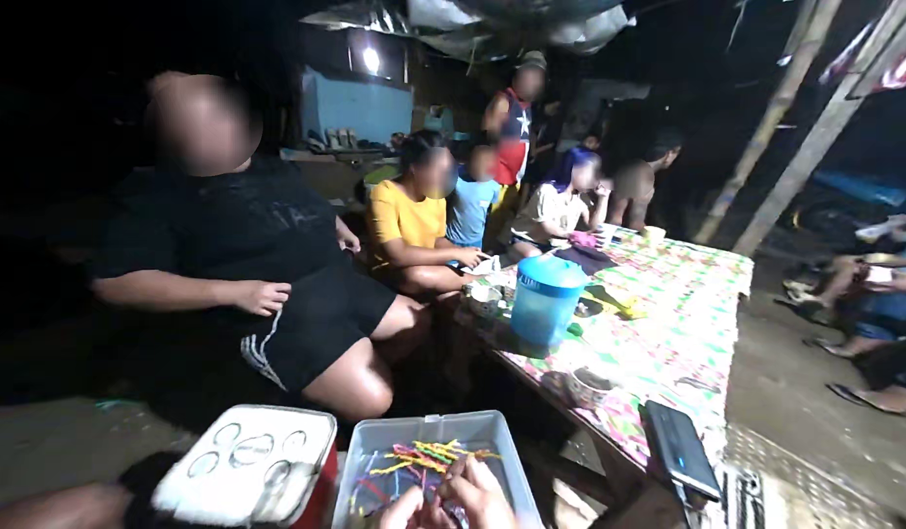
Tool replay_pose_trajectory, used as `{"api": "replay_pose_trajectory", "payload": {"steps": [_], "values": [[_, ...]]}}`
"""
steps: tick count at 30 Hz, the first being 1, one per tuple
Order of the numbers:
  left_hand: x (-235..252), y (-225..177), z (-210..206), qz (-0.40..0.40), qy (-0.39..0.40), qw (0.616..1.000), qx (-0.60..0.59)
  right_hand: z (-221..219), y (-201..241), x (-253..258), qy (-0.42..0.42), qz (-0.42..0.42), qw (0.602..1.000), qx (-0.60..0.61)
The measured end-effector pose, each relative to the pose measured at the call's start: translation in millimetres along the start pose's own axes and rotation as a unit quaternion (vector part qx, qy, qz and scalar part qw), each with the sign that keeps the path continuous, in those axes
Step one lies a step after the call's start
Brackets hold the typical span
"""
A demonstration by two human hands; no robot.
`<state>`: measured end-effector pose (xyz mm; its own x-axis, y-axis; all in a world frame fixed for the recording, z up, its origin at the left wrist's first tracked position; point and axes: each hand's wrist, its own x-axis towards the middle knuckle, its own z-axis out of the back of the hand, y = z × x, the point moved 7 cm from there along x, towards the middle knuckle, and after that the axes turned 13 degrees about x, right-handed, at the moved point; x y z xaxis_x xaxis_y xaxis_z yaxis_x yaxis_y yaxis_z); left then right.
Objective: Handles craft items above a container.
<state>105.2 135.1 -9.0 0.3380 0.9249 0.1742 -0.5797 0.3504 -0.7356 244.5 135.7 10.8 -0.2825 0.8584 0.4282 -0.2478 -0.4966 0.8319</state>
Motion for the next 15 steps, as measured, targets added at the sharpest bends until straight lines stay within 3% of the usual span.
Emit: {"api": "replay_pose_trajectory", "payload": {"steps": [7,10,15], "values": [[6.2,-2.8,6.7,0.047,-0.048,0.996,-0.057,4.0,-7.1,3.1,-0.023,0.033,0.998,0.04],[6.4,-4.8,4.6,0.05,-0.057,0.993,-0.091,3.6,-13.8,3.1,-0.019,-0.012,0.998,0.067],[7.0,-21.9,8.5,-0.067,-0.082,0.987,-0.118,3.5,-27.6,2.9,0.0,-0.139,0.973,0.186]]}}
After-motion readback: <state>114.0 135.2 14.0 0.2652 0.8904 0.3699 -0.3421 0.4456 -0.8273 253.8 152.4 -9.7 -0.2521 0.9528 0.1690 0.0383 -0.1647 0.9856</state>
